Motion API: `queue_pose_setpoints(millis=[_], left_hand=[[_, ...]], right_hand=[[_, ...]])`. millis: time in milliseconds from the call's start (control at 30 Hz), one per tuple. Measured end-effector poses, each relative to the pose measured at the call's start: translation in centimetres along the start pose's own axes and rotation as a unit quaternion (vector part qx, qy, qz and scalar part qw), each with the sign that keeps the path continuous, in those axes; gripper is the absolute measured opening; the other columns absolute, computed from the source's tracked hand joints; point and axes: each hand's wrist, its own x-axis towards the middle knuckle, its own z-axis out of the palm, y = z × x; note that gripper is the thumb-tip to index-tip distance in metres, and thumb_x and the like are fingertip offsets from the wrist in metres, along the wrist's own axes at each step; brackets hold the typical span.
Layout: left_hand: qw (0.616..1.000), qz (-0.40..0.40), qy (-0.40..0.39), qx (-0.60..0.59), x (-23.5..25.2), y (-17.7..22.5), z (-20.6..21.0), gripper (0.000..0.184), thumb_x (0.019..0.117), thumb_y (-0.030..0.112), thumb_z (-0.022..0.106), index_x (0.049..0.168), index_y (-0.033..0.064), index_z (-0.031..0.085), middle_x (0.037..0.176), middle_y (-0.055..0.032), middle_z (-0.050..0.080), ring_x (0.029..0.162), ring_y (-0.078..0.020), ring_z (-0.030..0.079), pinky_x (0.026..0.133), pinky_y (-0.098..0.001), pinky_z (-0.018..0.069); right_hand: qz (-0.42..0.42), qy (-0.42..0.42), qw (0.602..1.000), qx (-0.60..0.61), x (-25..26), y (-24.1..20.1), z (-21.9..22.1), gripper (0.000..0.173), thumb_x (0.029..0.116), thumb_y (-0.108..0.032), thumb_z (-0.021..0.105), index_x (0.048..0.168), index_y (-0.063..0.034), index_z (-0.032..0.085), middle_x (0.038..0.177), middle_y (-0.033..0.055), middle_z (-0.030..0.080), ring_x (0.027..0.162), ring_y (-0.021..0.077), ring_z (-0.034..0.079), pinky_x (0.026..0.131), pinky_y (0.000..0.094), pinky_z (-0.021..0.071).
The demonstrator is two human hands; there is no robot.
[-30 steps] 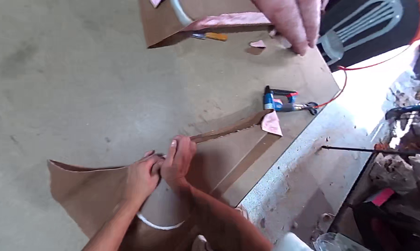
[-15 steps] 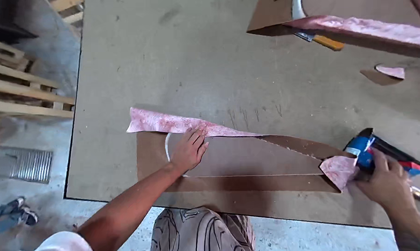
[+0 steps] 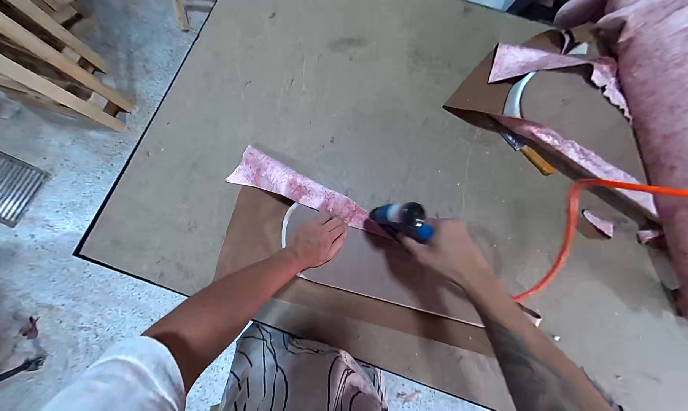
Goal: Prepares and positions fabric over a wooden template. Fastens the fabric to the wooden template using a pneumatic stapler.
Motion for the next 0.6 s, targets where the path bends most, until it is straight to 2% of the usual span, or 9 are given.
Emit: queue_pose_setpoints(millis=[100, 200, 433, 500, 533, 600], left_hand=[[1.000, 0.007, 0.012, -0.025, 0.1, -0.4, -0.3, 0.038, 0.1073, 0.032, 0.044, 0.121, 0.0121, 0.073, 0.126, -0.0021, 0.071, 0.125, -0.0191, 0.061, 0.109, -0.0347, 0.0481], [0.999, 0.007, 0.016, -0.047, 0.0, -0.4, -0.2, 0.037, 0.1067, 0.031, 0.045, 0.120, 0.0116, 0.074, 0.125, -0.0015, 0.071, 0.124, -0.0197, 0.062, 0.107, -0.0344, 0.0503], [0.998, 0.029, 0.015, -0.060, 0.2, -0.7, -0.3, 0.036, 0.1069, 0.028, 0.044, 0.113, 0.0082, 0.073, 0.121, -0.0051, 0.070, 0.124, -0.0231, 0.062, 0.113, -0.0414, 0.0460], [0.998, 0.025, 0.020, -0.060, 0.0, -0.7, -0.1, 0.036, 0.1063, 0.028, 0.045, 0.116, 0.0084, 0.073, 0.125, -0.0045, 0.070, 0.124, -0.0227, 0.063, 0.112, -0.0409, 0.0473], [0.998, 0.013, 0.012, -0.058, -0.2, -0.8, -0.2, 0.036, 0.1059, 0.029, 0.046, 0.120, 0.0097, 0.073, 0.128, -0.0039, 0.069, 0.125, -0.0220, 0.062, 0.110, -0.0399, 0.0487], [0.998, -0.024, -0.036, -0.042, -1.3, -0.9, -1.1, 0.040, 0.1061, 0.033, 0.045, 0.132, 0.0132, 0.069, 0.139, -0.0040, 0.065, 0.131, -0.0222, 0.059, 0.105, -0.0420, 0.0534]], right_hand=[[0.015, -0.065, 0.997, -0.026, 4.3, -3.7, 1.6, 0.028, 0.0871, -0.045, 0.071, 0.073, -0.0214, 0.067, 0.063, -0.0013, 0.062, 0.058, 0.0186, 0.062, 0.052, 0.0489, 0.0513], [0.046, -0.110, 0.990, -0.069, 6.1, -4.9, 2.2, 0.029, 0.0860, -0.044, 0.071, 0.071, -0.0194, 0.067, 0.063, 0.0011, 0.062, 0.058, 0.0212, 0.063, 0.052, 0.0504, 0.0511], [0.041, -0.106, 0.986, -0.120, 6.8, -6.4, 1.3, 0.031, 0.0856, -0.046, 0.071, 0.070, -0.0200, 0.065, 0.062, 0.0011, 0.061, 0.058, 0.0226, 0.063, 0.050, 0.0514, 0.0494], [0.041, -0.067, 0.990, -0.121, 6.5, -5.0, 0.6, 0.021, 0.0844, -0.047, 0.072, 0.085, -0.0253, 0.072, 0.070, 0.0020, 0.066, 0.065, 0.0260, 0.066, 0.053, 0.0559, 0.0505], [0.039, -0.053, 0.993, -0.101, 6.4, -3.9, 0.3, 0.024, 0.0833, -0.043, 0.072, 0.102, -0.0284, 0.076, 0.080, 0.0045, 0.072, 0.073, 0.0291, 0.070, 0.059, 0.0602, 0.0527], [0.034, -0.040, 0.997, -0.056, 5.2, -1.7, -1.0, 0.047, 0.0834, -0.050, 0.068, 0.127, -0.0322, 0.071, 0.100, 0.0061, 0.076, 0.091, 0.0292, 0.072, 0.076, 0.0635, 0.0568]])
